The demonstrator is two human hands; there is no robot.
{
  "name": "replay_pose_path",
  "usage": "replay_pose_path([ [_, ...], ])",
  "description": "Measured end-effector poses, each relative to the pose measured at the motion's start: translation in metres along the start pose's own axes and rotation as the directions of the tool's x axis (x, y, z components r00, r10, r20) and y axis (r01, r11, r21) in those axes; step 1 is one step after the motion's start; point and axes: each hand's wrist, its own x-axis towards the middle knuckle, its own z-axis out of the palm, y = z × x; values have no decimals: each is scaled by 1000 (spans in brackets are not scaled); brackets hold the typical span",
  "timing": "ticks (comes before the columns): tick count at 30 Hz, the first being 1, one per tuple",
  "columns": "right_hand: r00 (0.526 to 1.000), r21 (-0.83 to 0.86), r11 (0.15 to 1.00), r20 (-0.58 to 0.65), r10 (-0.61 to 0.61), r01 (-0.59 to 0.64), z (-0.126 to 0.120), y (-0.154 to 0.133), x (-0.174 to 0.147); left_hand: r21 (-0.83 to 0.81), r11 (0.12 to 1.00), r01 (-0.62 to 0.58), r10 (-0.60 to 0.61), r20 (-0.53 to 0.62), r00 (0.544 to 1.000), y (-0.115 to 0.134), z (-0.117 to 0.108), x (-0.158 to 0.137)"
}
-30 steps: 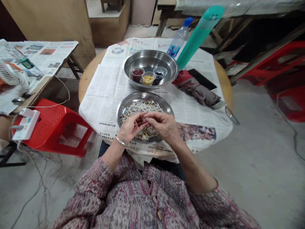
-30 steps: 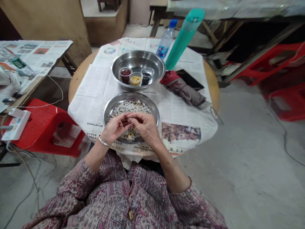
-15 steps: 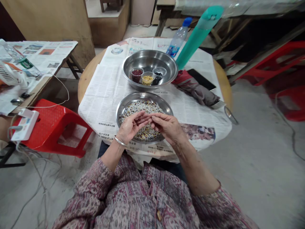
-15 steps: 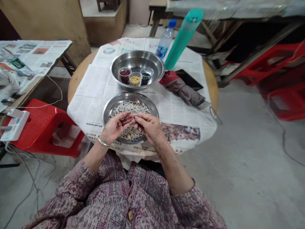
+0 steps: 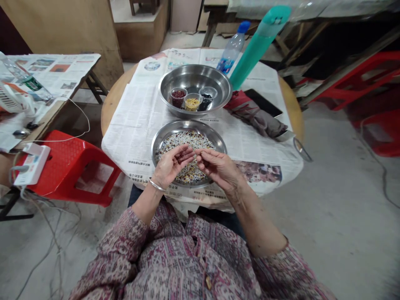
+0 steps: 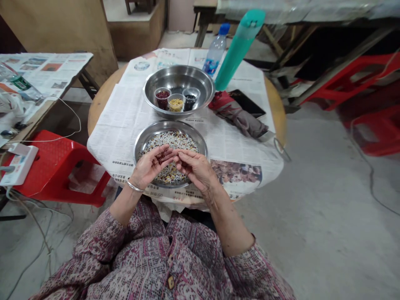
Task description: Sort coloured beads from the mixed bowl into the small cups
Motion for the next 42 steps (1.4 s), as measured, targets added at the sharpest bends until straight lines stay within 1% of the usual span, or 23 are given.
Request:
replay_pose_path([
  [3, 1000, 47, 999, 4, 18, -18, 1, 0, 0, 6, 1000, 1, -1, 4, 1000, 0, -1, 0],
  [7, 1000, 37, 999, 10, 7, -7, 2, 2, 0, 21, 1000, 11, -12, 25, 1000, -1, -2, 0],
  [10, 1000, 60, 998, 0, 5, -5, 3, 2, 0, 25, 1000, 16, -16, 38, 999, -1, -2, 0],
  [17, 999, 120, 992, -37, 39, -34, 10, -1, -3, 8, 999, 38, -38, -3, 999, 1, 1, -1],
  [20, 998, 111, 994, -57, 25, -19, 12, -1, -4, 12, 999, 50, -50, -11, 999, 2, 2, -1],
  [22, 996, 66, 997, -84, -24, 30, 14, -1, -4, 26, 998, 52, -52, -8, 999, 2, 2, -1],
  [25, 980, -56, 988, -131, -151, 145, 17, 2, -4, 43, 998, 47, -47, -3, 999, 1, 1, -1],
  [28, 951, -193, 951, -148, -272, 242, 19, 5, -4, 52, 998, 44, -44, -8, 999, 0, 0, 0],
  [30, 933, -262, 922, -145, -330, 285, 20, 5, -4, 52, 998, 44, -43, -13, 999, 0, -1, 1],
  [33, 902, -328, 884, -162, -400, 333, 20, 2, -3, 38, 999, 39, -38, -9, 999, -1, -1, 1],
  [37, 864, -420, 833, -187, -468, 361, 20, -6, 0, 19, 999, 42, -42, 6, 999, 0, 0, 1],
  [42, 838, -530, 756, -143, -526, 385, 21, -5, 3, 6, 999, 37, -37, -6, 999, 1, 2, 0],
])
